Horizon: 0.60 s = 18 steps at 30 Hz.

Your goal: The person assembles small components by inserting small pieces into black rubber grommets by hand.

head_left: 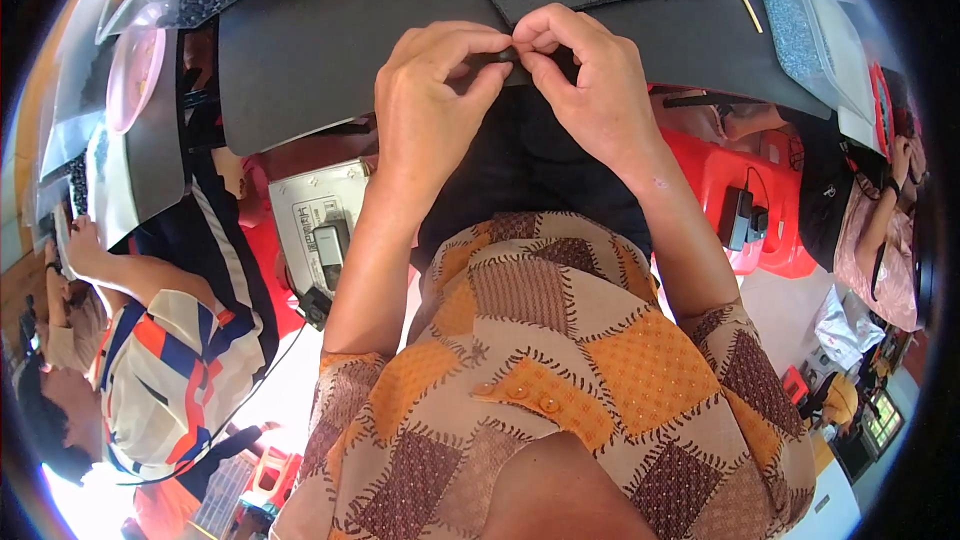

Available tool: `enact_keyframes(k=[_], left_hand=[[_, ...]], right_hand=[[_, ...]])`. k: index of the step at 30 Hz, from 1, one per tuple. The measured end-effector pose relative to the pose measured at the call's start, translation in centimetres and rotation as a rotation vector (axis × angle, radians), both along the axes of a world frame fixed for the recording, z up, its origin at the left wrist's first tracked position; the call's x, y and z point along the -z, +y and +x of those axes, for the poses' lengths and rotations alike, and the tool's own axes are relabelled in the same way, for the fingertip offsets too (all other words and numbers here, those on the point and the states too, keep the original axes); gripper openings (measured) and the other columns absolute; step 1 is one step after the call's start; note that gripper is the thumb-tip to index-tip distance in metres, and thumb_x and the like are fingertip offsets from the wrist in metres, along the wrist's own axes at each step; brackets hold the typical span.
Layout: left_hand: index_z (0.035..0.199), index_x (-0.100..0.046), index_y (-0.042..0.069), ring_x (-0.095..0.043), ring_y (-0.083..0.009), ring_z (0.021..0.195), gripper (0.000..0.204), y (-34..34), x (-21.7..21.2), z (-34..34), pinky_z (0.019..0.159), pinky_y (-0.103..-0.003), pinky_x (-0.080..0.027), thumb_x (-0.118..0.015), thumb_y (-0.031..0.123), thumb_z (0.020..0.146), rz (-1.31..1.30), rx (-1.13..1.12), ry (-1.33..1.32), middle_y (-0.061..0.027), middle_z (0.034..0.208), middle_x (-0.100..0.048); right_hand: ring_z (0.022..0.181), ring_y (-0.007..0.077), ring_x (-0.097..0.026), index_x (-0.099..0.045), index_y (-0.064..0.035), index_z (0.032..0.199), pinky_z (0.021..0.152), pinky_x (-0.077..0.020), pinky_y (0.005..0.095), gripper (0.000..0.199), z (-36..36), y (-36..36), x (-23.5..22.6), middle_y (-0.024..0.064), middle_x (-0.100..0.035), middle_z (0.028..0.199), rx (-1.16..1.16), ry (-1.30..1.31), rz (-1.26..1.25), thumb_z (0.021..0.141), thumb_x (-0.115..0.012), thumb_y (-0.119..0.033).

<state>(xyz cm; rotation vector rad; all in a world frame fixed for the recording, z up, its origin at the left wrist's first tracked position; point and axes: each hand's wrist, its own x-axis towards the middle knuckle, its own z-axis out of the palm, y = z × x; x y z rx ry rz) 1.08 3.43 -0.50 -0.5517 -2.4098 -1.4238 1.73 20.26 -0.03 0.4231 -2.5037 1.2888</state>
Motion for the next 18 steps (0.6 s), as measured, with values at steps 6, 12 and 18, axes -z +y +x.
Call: enact_keyframes(k=[6,12,18], left_hand=[[0.099,-0.072,0.006,-0.067,-0.0224,0.081,0.026,0.3,0.1,0.4,0.071,-0.032,-0.057,-0.075,0.001,0.075,-0.021,-0.035,-0.043,-0.005,0.09,-0.073],[0.119,-0.061,0.009,-0.068,-0.0216,0.077,0.049,0.5,0.3,0.5,0.071,-0.033,-0.056,-0.078,0.003,0.073,0.033,-0.072,-0.102,-0.0052,0.088,-0.073],[0.135,-0.051,0.011,-0.069,-0.0221,0.077,0.067,0.7,-0.3,0.7,0.072,-0.034,-0.055,-0.078,0.003,0.074,0.053,-0.064,-0.153,-0.0058,0.086,-0.072]], right_hand=[[0.078,0.0324,-0.067,-0.058,-0.0073,0.093,0.067,-0.0528,0.0429,0.011,-0.2,0.6,-0.4,0.011,-0.067,0.079,-0.078,-0.003,0.065,0.086,-0.059,0.001],[0.08,0.034,-0.065,-0.06,-0.0085,0.096,0.068,-0.0513,0.0443,0.011,-1.2,0.9,-1.6,0.0125,-0.066,0.081,-0.079,0.054,0.162,0.087,-0.058,-0.002],[0.086,0.0326,-0.059,-0.059,-0.0054,0.102,0.075,-0.0468,0.0421,0.012,-4.2,-2.1,-3.5,0.012,-0.063,0.094,-0.011,0.135,0.202,0.091,-0.057,-0.009]])
